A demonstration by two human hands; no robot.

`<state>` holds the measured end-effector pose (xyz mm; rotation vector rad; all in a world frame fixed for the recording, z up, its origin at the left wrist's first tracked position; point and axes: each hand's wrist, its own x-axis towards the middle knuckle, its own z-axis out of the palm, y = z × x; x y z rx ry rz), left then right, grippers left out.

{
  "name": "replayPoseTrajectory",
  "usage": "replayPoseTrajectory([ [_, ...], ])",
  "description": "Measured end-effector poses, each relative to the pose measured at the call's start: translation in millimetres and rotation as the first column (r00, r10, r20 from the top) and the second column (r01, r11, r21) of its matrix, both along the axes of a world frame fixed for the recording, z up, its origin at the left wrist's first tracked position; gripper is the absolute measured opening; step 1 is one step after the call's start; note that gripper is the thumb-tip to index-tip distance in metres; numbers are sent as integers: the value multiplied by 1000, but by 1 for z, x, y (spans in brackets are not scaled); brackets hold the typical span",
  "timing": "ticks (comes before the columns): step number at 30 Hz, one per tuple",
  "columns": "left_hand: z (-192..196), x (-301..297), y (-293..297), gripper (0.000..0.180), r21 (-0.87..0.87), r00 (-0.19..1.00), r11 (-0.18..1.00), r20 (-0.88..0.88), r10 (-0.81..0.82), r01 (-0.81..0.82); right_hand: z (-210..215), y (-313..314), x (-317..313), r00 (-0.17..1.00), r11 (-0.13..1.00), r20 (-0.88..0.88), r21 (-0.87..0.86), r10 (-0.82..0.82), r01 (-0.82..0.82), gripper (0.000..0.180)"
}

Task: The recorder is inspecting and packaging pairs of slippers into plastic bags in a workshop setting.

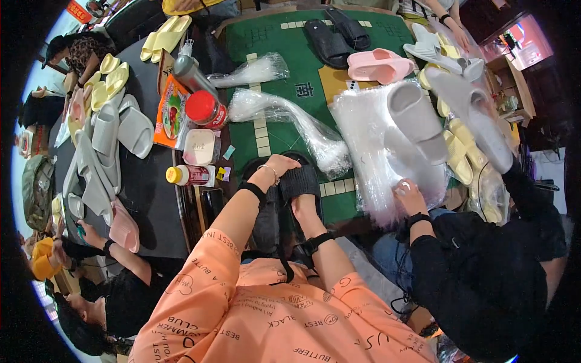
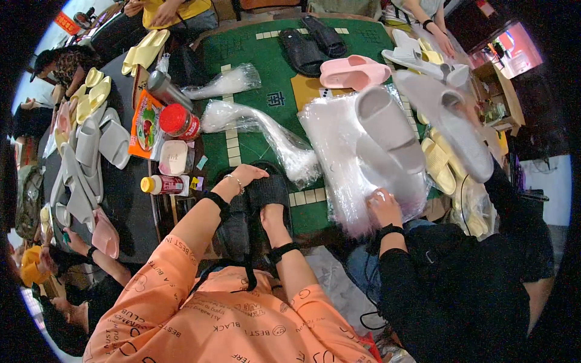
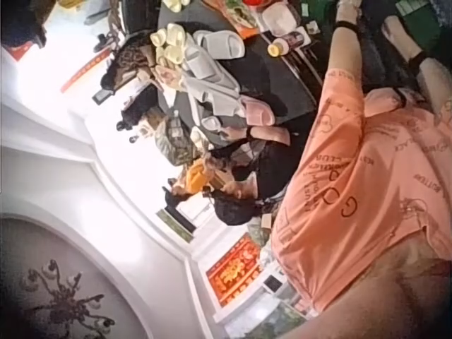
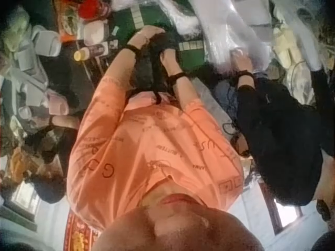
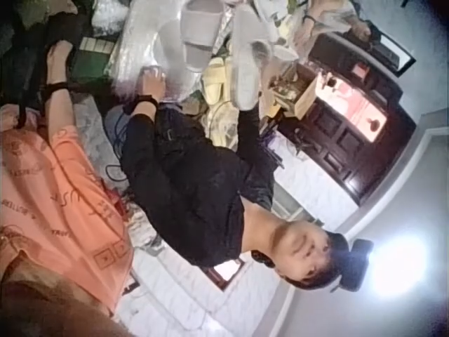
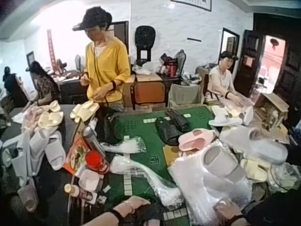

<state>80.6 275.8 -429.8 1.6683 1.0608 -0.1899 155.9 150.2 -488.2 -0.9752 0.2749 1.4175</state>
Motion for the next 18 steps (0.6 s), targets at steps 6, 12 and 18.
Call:
replayPoseTrajectory([
  [6, 23, -10, -6, 20, -241, 663, 687, 184, 726, -686, 49, -29, -5, 951, 974, 240, 69, 196, -218, 12],
  [12, 56, -14, -44, 12, -53, 681, 781, 456, 574, -623, 113, -41, 36, 191, 947, 964, -121, 184, -298, 18],
  [18, 78, -28, -80, 19, -239, 428, 729, 677, 598, -641, 144, 3, 4, 317, 769, 920, 26, 232, -639, 23],
])
